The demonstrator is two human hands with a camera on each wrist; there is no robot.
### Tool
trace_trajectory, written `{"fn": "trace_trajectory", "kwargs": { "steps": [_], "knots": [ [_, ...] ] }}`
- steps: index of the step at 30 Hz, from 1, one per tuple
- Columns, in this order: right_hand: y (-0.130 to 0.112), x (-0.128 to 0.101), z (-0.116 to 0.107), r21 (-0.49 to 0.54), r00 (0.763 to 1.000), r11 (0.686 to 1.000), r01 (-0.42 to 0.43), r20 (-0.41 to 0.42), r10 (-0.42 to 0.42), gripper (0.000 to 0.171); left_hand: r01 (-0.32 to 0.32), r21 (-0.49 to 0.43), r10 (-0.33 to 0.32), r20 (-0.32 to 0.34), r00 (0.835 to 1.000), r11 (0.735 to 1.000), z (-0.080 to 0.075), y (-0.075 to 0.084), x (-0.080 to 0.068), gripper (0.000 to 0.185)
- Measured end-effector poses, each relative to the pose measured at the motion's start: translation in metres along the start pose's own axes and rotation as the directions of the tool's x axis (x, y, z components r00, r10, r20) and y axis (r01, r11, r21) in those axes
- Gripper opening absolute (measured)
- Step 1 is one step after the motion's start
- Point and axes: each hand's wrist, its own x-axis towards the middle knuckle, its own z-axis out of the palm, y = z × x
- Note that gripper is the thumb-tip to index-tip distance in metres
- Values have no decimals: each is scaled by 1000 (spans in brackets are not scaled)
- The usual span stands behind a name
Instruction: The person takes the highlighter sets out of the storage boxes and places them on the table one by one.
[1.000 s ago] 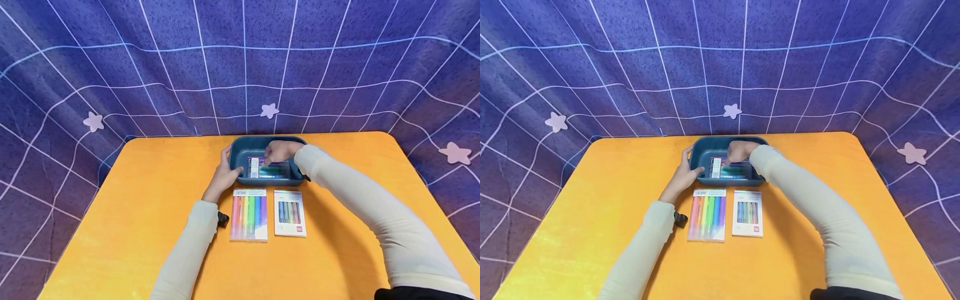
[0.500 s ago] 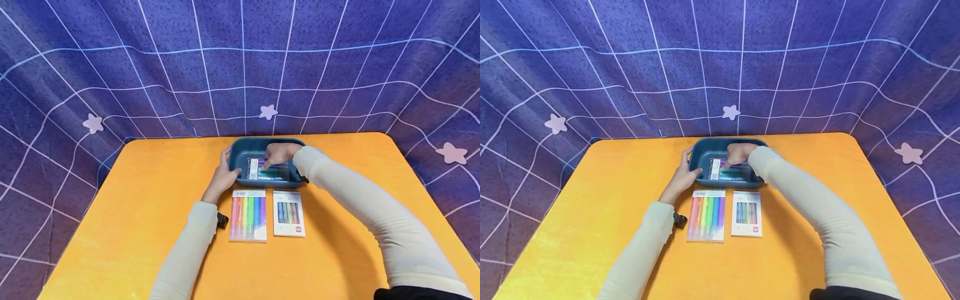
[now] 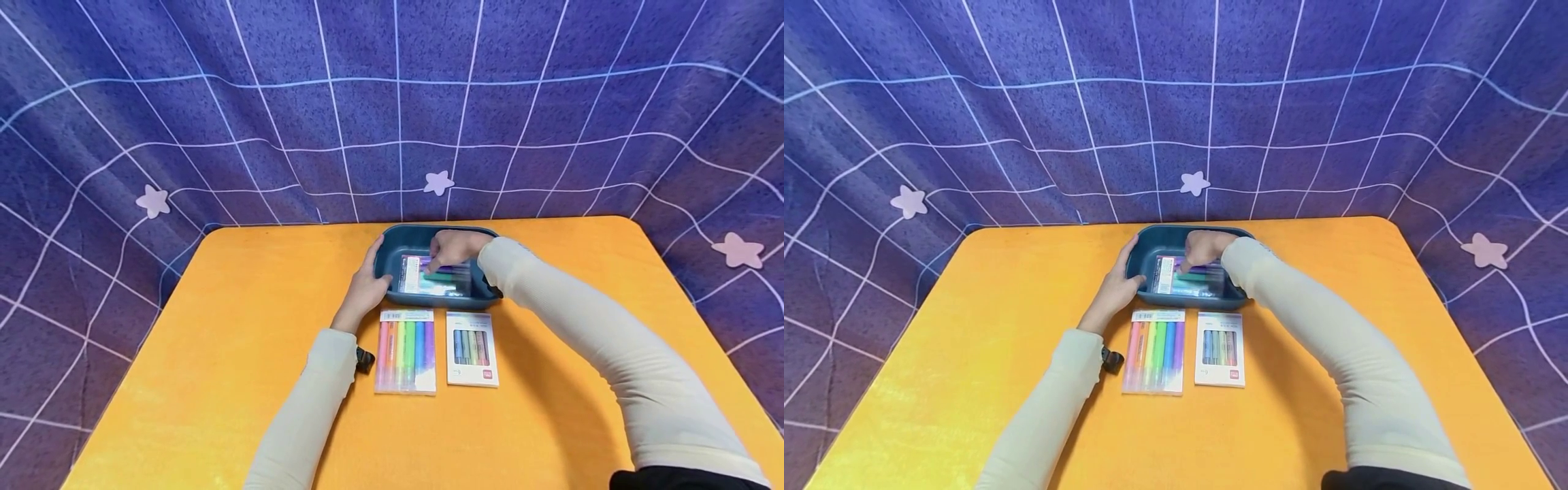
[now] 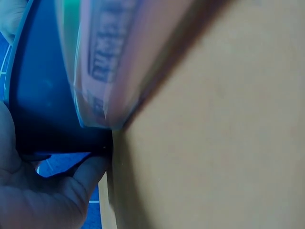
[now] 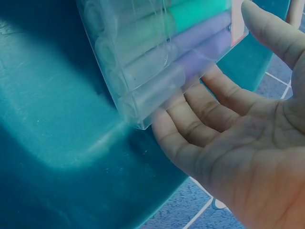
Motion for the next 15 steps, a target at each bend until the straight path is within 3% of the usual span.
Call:
{"fn": "trace_trajectory", "kwargs": {
  "steps": [2, 10, 15],
  "knots": [
    [-1, -3, 0, 9, 1000, 1000, -1, -21, 1, 30, -5, 15, 5, -3, 1000, 1000, 0, 0, -1, 81],
    [-4, -8, -3, 99, 997, 995, -8, -74, 15, 49, -2, 58, 3, -12, 1000, 998, 0, 2, -2, 78],
    [-7, -10, -3, 92, 997, 996, 11, -77, -4, 33, 22, 69, -21, -16, 1000, 997, 0, 5, -5, 75]
  ]
}}
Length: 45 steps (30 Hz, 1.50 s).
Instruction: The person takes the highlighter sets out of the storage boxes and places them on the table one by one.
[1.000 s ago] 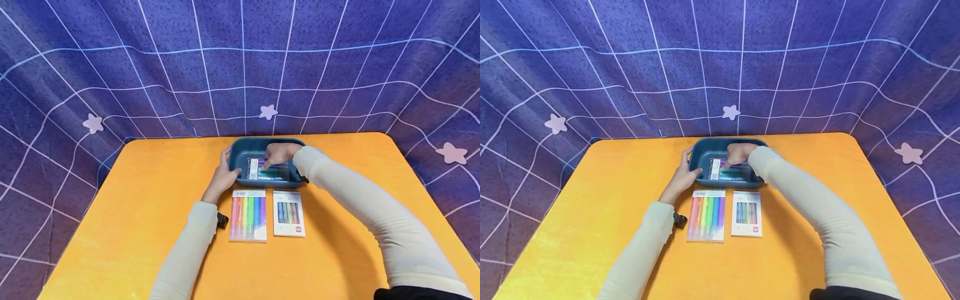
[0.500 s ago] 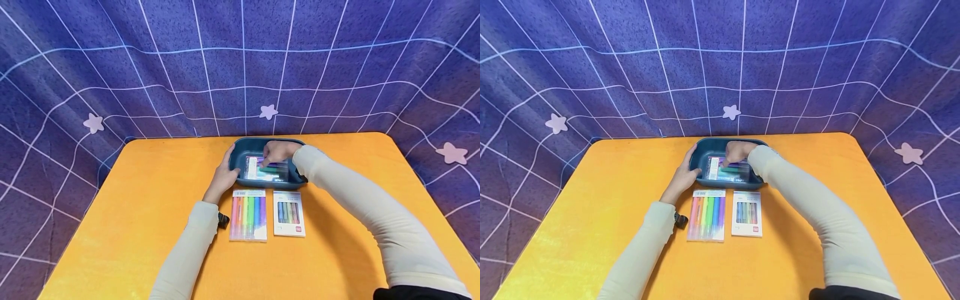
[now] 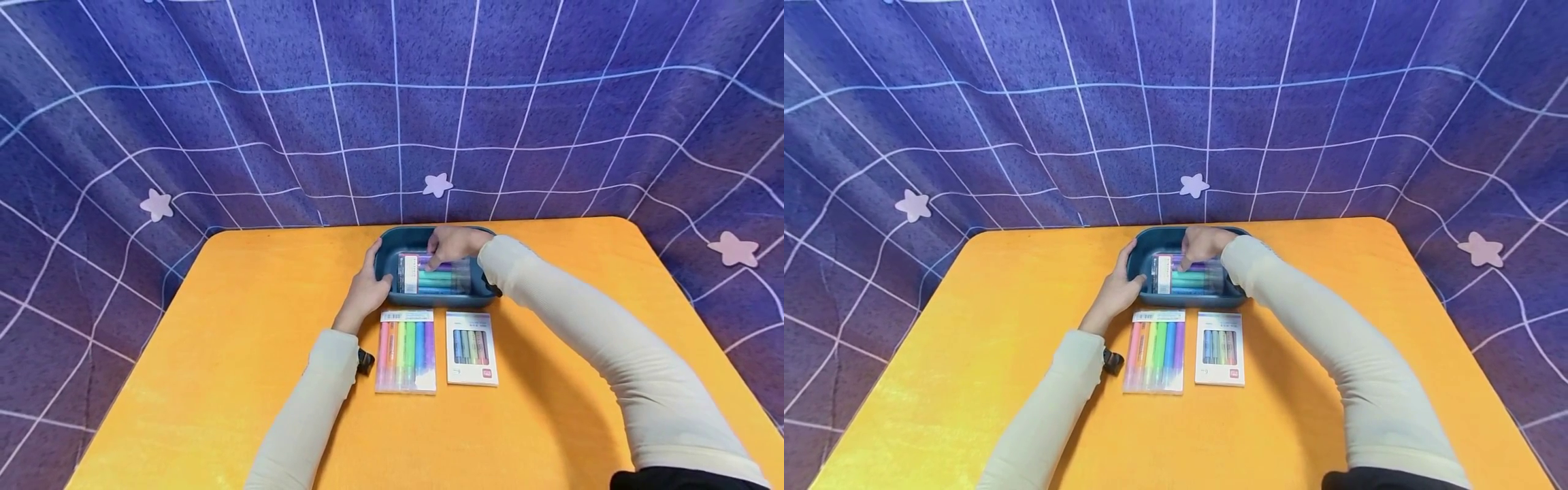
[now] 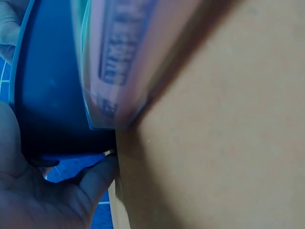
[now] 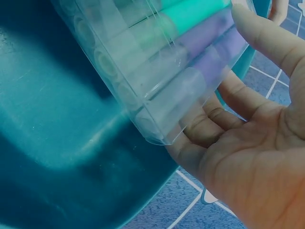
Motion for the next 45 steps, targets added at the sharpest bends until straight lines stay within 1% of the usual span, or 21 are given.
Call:
{"fn": "trace_trajectory", "kwargs": {
  "steps": [3, 11, 15, 19, 24, 26, 30, 32, 34, 38, 42, 45],
  "knots": [
    [-2, -2, 0, -4, 1000, 1000, 22, 4, -22, 22, 6, 5, -6, -3, 1000, 1000, 0, 1, -1, 74],
    [-4, -9, 1, 19, 997, 997, 73, 19, -73, 25, 0, 31, 1, -32, 999, 1000, 0, 3, -6, 74],
    [-2, -10, 3, 26, 996, 996, 86, 13, -86, 24, 7, 28, -6, -41, 999, 1000, 1, 4, -8, 73],
    [0, -9, 5, 35, 995, 995, 96, 10, -96, 23, 11, 21, -10, -42, 999, 1000, 2, 2, -8, 73],
    [1, -11, 5, 33, 992, 991, 127, 12, -128, 32, -3, 17, 4, -38, 999, 1000, 2, 0, -7, 73],
    [1, -12, 5, 37, 991, 991, 132, 13, -133, 33, -10, 12, 10, -37, 999, 1000, 2, 0, -6, 73],
    [0, -15, 3, 27, 993, 992, 122, 3, -122, 22, -14, -7, 14, -39, 999, 1000, 2, 1, -6, 73],
    [0, -16, 2, 22, 993, 992, 121, -10, -121, 17, -11, -10, 11, -41, 999, 1000, 3, 1, -5, 73],
    [1, -18, 0, 19, 991, 991, 129, -27, -128, 15, -4, -20, 3, -39, 999, 1000, 5, 1, -4, 73],
    [2, -20, -3, 16, 985, 989, 149, -86, -147, 13, -12, -39, 10, -50, 999, 999, 7, -1, -1, 73],
    [4, -22, -6, 13, 975, 986, 166, -149, -162, 12, -35, -49, 32, -60, 998, 998, 7, -2, 1, 74],
    [6, -27, -10, 28, 963, 982, 187, -203, -178, 14, -47, -45, 45, -51, 998, 998, 6, 0, 1, 75]
  ]
}}
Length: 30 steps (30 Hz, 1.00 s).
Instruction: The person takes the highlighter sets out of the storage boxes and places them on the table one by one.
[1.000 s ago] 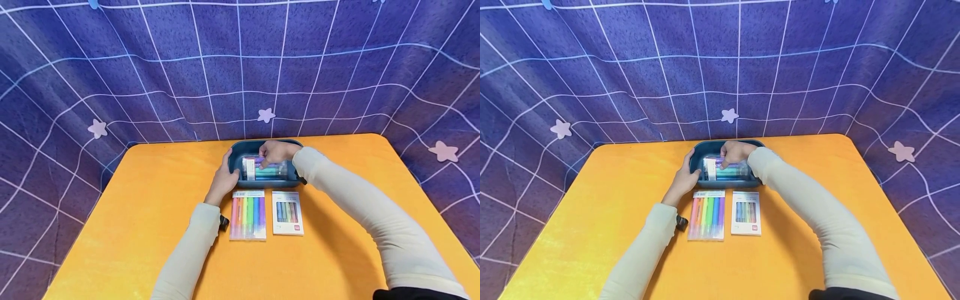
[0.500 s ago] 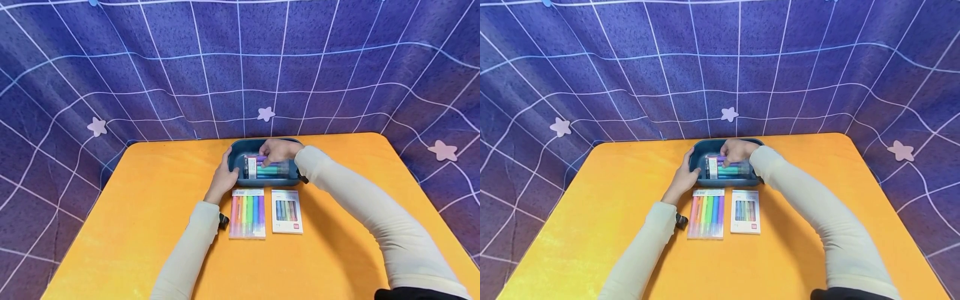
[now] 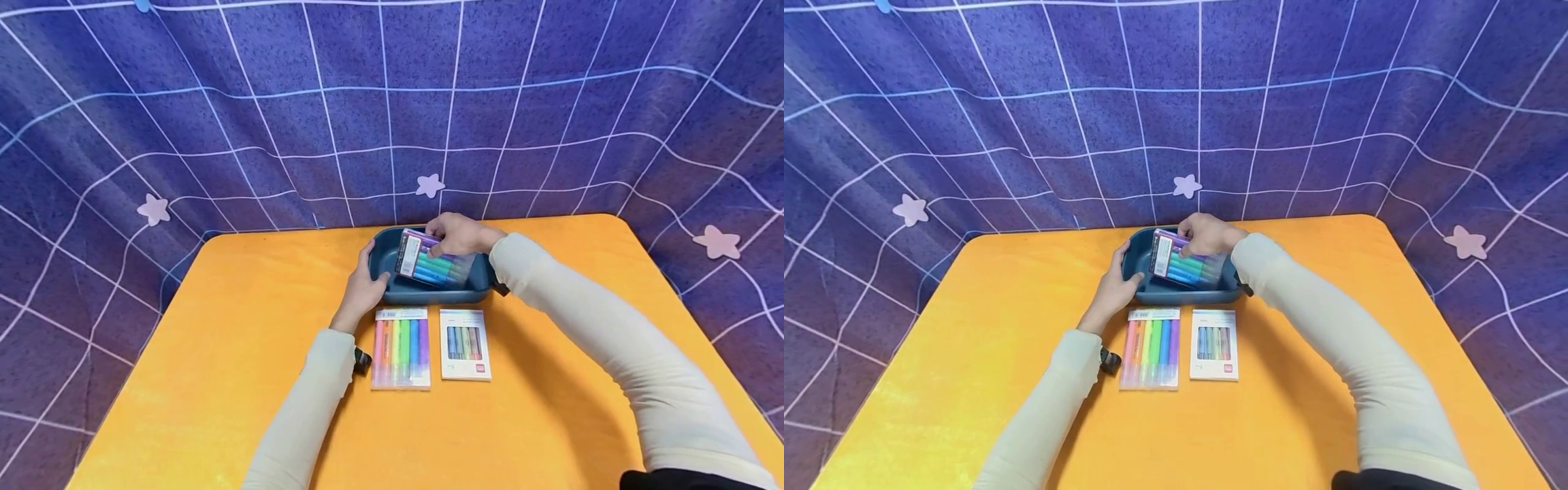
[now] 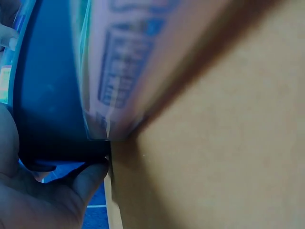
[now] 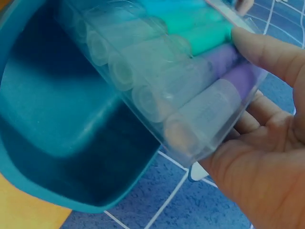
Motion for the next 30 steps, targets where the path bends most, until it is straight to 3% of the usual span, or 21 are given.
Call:
{"fn": "trace_trajectory", "kwargs": {
  "steps": [7, 13, 21, 30],
  "knots": [
    [-2, -15, -14, 100, 991, 995, -23, -128, 35, 12, 12, -15, -12, 16, 1000, 1000, -1, 1, 1, 79],
    [-2, -22, -20, 121, 984, 991, -62, -157, 81, 11, 77, -19, -77, 17, 997, 997, 0, -1, 3, 75],
    [-1, -35, -22, 145, 972, 988, -47, -220, 79, 13, 118, -43, -118, 23, 993, 992, 1, -3, 4, 69],
    [5, -60, -29, 201, 936, 979, -29, -338, 97, 12, 118, -36, -116, 38, 992, 992, 0, -1, 2, 69]
  ]
}}
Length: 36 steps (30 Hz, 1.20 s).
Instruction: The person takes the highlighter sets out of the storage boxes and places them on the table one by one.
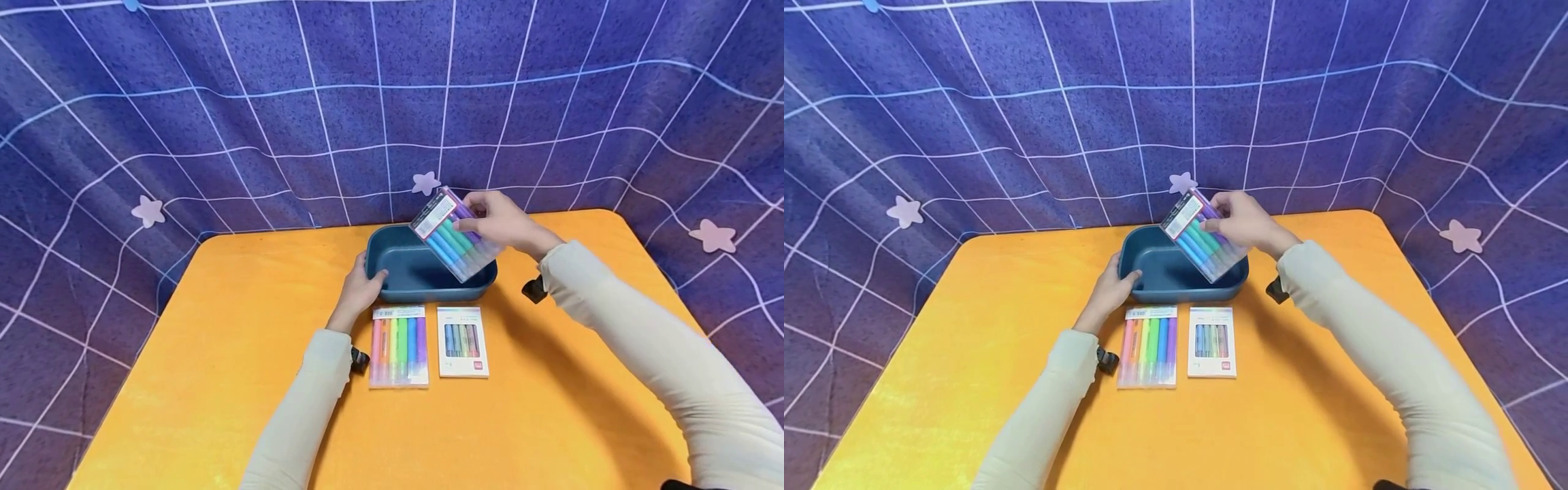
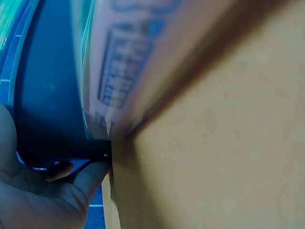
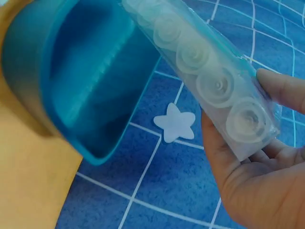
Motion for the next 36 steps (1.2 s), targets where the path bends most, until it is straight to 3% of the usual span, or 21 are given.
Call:
{"fn": "trace_trajectory", "kwargs": {
  "steps": [13, 24, 36],
  "knots": [
    [11, -27, -16, 82, 996, 994, -68, -58, 73, 19, -3, 8, 3, 8, 1000, 1000, 0, 5, -4, 71],
    [14, -39, -17, 113, 991, 992, -55, -117, 68, 21, 1, 1, -1, 7, 1000, 1000, 0, 1, -2, 70],
    [23, -53, -19, 126, 987, 987, -103, -113, 117, 22, 6, -6, -6, 7, 1000, 1000, 1, 0, -2, 69]
  ]
}}
